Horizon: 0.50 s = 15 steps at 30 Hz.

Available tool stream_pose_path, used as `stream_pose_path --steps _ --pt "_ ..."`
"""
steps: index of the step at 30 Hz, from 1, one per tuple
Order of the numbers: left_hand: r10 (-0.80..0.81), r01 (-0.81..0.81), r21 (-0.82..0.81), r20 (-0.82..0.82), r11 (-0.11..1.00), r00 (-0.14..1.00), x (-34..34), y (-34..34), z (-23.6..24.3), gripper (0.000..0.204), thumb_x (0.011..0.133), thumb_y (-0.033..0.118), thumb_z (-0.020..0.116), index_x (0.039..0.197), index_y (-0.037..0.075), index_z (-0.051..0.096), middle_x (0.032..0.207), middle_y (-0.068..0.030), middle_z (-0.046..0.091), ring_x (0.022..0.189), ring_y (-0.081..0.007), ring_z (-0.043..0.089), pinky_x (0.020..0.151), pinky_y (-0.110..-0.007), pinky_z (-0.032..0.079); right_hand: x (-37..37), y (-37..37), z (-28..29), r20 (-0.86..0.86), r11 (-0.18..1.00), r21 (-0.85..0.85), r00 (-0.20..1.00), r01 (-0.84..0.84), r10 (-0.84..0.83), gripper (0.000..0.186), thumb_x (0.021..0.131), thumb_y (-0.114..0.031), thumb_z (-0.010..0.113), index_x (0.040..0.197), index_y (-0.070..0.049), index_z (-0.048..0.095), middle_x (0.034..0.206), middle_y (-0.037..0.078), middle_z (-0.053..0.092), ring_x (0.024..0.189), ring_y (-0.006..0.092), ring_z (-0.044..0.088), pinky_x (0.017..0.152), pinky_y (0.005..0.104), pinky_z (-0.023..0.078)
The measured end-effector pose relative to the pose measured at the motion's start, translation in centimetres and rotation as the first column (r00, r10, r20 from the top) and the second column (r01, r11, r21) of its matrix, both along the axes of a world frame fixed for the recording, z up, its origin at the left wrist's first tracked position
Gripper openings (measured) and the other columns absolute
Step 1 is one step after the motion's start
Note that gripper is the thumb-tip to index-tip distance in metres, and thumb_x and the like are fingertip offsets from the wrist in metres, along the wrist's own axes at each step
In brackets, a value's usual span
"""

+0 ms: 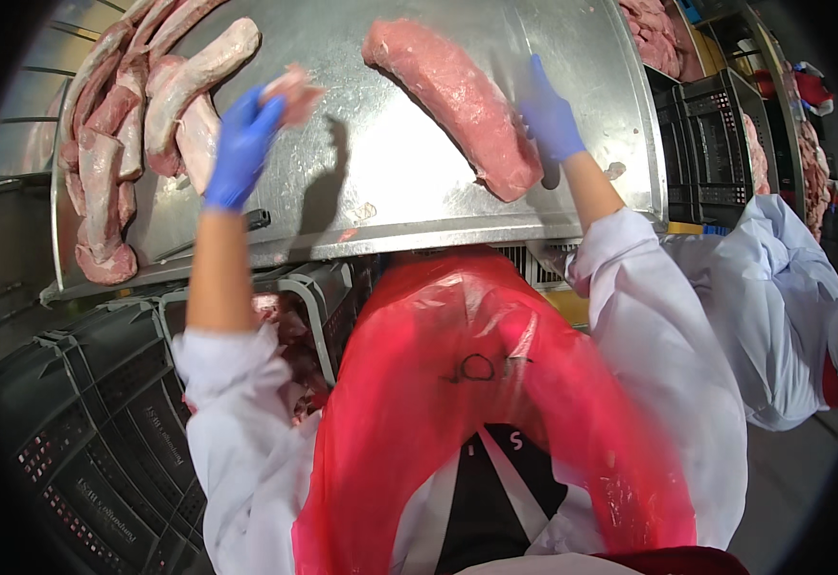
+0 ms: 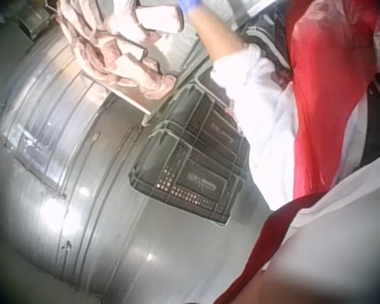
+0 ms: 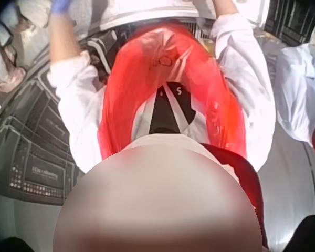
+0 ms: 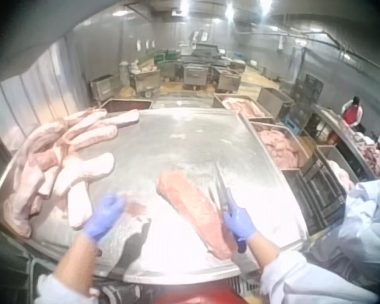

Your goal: The person uses a knife to trim fat and connective tissue from large cuts of raw meat on a stainless steel table. They repeatedly lift the meat, make precise cuts to remove unwanted layers, and place the trimmed pieces into a black crate below. The process involves handling multiple pieces of meat sequentially.

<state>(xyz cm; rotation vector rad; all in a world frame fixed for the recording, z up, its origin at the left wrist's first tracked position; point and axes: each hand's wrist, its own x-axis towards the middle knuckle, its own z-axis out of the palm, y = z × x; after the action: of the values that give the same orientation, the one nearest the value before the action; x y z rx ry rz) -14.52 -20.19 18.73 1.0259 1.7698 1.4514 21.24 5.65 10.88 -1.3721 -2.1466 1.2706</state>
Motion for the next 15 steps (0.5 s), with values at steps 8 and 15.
stream_pose_path --steps 8,15 --pt "0.48 -0.504 -0.345 -0.161 0.791 0.863 4.2 -28.2 12.6 0.043 0.1 0.022 0.06 0.135 -0.002 0.057 0.123 -0.0077 0.065 0.109 -0.0152 0.062 0.093 -0.03 0.05 2.5 -7.1 -4.2 -0.213 0.948 -0.317 0.975 0.0 -0.071 0.087 0.093 -0.003 0.055 0.163 -0.024 0.008 0.077 0.012 0.065 0.058 0.0157 0.062 0.053 0.0324 0.054" --pt "-0.013 -0.609 -0.444 -0.814 0.658 0.58 10.8 -15.6 5.9 0.072 0.084 0.035 0.079 0.138 -0.005 0.051 0.134 -0.0255 0.055 0.125 -0.0399 0.052 0.111 -0.046 0.038 2.9 -0.1 -9.6 -0.487 0.945 -0.314 0.838 0.095 -0.246 0.087 0.094 -0.005 0.055 0.163 -0.027 0.006 0.08 0.006 0.061 0.059 0.0111 0.057 0.053 0.028 0.053"
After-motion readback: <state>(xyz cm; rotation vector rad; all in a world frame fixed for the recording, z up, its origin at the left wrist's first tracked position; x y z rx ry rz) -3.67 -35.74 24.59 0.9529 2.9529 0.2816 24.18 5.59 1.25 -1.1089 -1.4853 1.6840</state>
